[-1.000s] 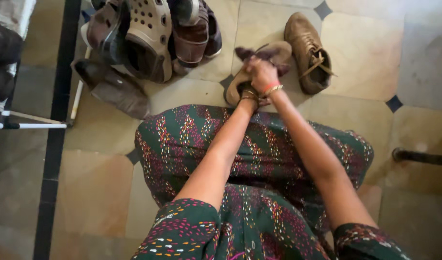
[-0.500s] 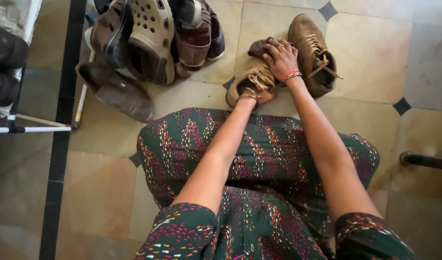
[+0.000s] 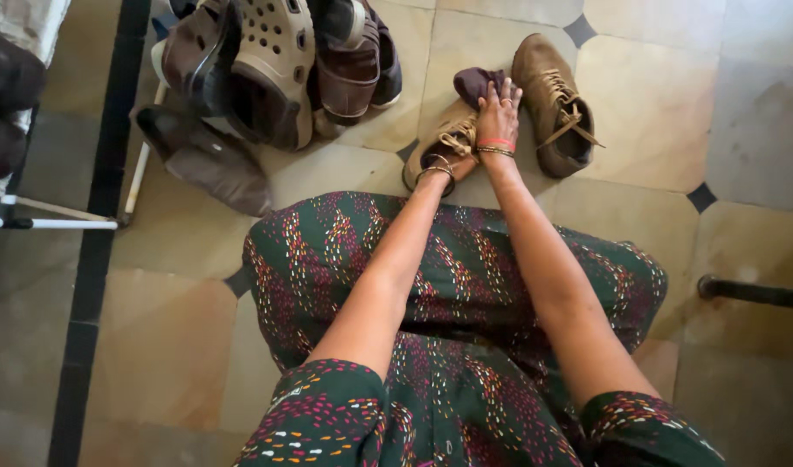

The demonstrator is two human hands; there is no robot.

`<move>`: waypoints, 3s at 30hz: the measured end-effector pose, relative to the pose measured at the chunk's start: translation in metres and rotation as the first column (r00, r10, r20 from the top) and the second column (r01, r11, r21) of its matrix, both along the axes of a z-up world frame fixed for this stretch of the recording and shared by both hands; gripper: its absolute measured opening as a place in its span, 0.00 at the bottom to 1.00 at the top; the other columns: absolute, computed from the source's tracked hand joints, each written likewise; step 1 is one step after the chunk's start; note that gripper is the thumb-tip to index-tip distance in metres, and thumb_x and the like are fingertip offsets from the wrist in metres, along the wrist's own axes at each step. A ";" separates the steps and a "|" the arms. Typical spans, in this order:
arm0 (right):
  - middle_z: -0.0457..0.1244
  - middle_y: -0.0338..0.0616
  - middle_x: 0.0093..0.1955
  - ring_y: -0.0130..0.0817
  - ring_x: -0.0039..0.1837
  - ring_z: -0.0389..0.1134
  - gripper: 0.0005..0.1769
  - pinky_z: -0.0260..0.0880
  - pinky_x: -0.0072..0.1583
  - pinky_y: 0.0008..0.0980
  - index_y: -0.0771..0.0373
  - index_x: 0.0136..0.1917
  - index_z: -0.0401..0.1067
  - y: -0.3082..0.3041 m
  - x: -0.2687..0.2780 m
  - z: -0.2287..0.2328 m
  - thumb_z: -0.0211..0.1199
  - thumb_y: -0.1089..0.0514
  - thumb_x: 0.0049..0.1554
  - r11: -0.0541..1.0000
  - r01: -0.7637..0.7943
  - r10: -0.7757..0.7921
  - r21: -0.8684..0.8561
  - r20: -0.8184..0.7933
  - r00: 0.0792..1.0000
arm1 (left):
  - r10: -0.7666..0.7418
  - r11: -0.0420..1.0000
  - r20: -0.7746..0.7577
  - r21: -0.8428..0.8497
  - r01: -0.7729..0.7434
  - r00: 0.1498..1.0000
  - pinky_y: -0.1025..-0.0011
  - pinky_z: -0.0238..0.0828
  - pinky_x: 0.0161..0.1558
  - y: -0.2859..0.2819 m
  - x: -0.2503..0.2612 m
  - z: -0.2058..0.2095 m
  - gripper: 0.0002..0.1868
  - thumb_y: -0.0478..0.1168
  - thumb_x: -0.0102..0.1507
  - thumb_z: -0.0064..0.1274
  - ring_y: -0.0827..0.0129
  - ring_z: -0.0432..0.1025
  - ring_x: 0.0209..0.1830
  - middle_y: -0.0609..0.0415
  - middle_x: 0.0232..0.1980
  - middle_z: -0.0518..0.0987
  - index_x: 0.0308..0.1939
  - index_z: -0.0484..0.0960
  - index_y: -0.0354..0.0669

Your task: The person sits on the floor and wipes a pair of brown shoes with a dark cloth. They clean the left shoe first, then the right shoe, and finally place both shoes on a nearby shoe rack.

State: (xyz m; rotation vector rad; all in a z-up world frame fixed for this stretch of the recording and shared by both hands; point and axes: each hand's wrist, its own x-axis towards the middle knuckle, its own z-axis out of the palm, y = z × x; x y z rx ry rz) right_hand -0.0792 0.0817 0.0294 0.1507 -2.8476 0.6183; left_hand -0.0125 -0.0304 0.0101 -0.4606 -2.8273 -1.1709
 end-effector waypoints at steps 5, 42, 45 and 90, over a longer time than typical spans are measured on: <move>0.51 0.55 0.81 0.66 0.79 0.47 0.29 0.57 0.70 0.55 0.56 0.76 0.65 0.019 -0.014 0.016 0.56 0.47 0.63 0.982 -0.180 0.165 0.055 0.213 0.963 | -0.101 0.995 0.241 0.007 0.103 0.965 0.52 0.53 0.66 -0.003 -0.003 0.016 0.32 0.56 0.62 0.52 0.46 0.62 0.67 0.39 0.69 0.68 0.64 0.72 0.39; 0.64 0.61 0.65 0.60 0.59 0.70 0.21 0.69 0.62 0.49 0.53 0.67 0.75 0.004 0.030 0.027 0.60 0.55 0.60 0.943 0.241 -0.226 -0.229 0.090 0.970 | -0.189 0.978 0.300 0.141 0.152 0.935 0.59 0.66 0.63 -0.004 -0.014 -0.017 0.18 0.42 0.67 0.38 0.54 0.75 0.59 0.42 0.59 0.81 0.48 0.85 0.44; 0.68 0.58 0.60 0.58 0.61 0.69 0.20 0.68 0.64 0.48 0.52 0.65 0.75 0.009 0.045 0.035 0.60 0.52 0.60 0.905 0.295 -0.244 -0.307 0.192 0.950 | -0.108 0.983 0.393 0.180 0.039 0.913 0.59 0.66 0.60 -0.001 -0.014 -0.019 0.21 0.47 0.68 0.37 0.51 0.74 0.58 0.39 0.58 0.80 0.48 0.83 0.39; 0.69 0.62 0.53 0.64 0.55 0.70 0.18 0.69 0.58 0.54 0.60 0.59 0.78 -0.021 0.047 0.005 0.54 0.49 0.65 0.958 0.038 0.000 -0.284 0.132 0.991 | 0.006 0.415 0.304 0.866 -0.279 0.953 0.71 0.67 0.54 -0.019 -0.028 0.004 0.15 0.36 0.66 0.39 0.70 0.72 0.45 0.54 0.39 0.81 0.34 0.82 0.39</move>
